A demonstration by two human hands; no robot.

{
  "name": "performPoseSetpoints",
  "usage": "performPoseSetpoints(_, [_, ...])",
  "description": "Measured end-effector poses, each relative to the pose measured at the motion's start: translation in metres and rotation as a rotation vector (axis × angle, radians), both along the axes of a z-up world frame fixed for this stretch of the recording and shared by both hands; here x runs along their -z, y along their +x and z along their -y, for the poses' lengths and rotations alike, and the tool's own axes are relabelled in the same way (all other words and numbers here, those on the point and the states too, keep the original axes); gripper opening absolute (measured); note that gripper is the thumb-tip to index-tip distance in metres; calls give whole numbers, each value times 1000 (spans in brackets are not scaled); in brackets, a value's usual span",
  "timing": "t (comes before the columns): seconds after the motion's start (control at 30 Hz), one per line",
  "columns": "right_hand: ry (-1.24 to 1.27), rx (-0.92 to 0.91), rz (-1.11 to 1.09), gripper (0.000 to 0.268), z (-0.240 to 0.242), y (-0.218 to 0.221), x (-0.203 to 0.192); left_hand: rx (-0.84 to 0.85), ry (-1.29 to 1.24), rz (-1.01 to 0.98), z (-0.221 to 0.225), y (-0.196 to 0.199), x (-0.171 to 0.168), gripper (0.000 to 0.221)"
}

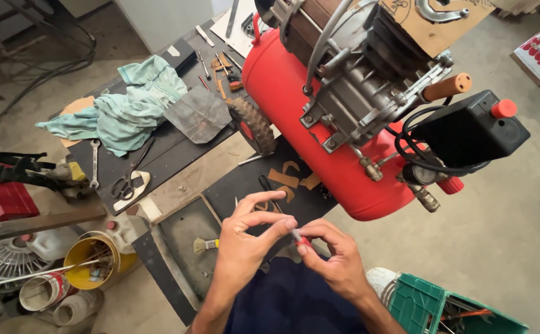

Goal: Repairing and cleaning a metal engine component using sandpaper and a screwdriver on a workbench.

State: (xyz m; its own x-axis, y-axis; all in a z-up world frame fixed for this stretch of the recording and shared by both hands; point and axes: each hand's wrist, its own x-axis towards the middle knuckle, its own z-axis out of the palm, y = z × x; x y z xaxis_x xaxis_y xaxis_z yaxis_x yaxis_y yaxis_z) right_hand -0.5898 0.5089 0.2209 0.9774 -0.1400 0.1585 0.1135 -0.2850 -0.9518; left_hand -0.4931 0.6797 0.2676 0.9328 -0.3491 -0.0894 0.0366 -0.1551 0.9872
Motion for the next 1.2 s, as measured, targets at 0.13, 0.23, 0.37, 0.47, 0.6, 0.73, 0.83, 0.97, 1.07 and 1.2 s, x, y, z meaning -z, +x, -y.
performPoseSetpoints(0.13, [62,6,-65,15,2,-5,4,-136,-35,157,-8,12,5,8])
performPoseSetpoints(0.23, [255,13,-170,16,4,-13,17,-301,24,117,-23,26,0,8])
performPoseSetpoints(0.37, [473,20,-273,20,3,-18,24,-433,-216,24,-30,29,20,8])
performPoseSetpoints(0.47, [533,40,-304,28,4,-21,32,-207,-55,-22,-28,23,16,71])
performPoseSetpoints(0.6, [681,21,-401,42,2,-22,28,-104,-138,-136,-18,4,45,43])
performPoseSetpoints(0.73, [886,3,-444,45,-2,-25,23,-128,-47,104,-10,-10,35,20])
performPoseSetpoints(0.83, [933,-23,-429,45,-4,-26,23,-41,-53,9,-9,-14,22,27])
performPoseSetpoints(0.97, [1003,-73,-397,44,-10,-23,14,-28,-115,-27,-3,-22,7,19])
performPoseSetpoints(1.07, [1033,-100,-414,44,-12,-23,10,8,-167,-52,-1,-26,7,18])
performPoseSetpoints(1.2, [1035,-118,-474,45,-11,-22,4,11,-263,-93,1,-30,6,10])
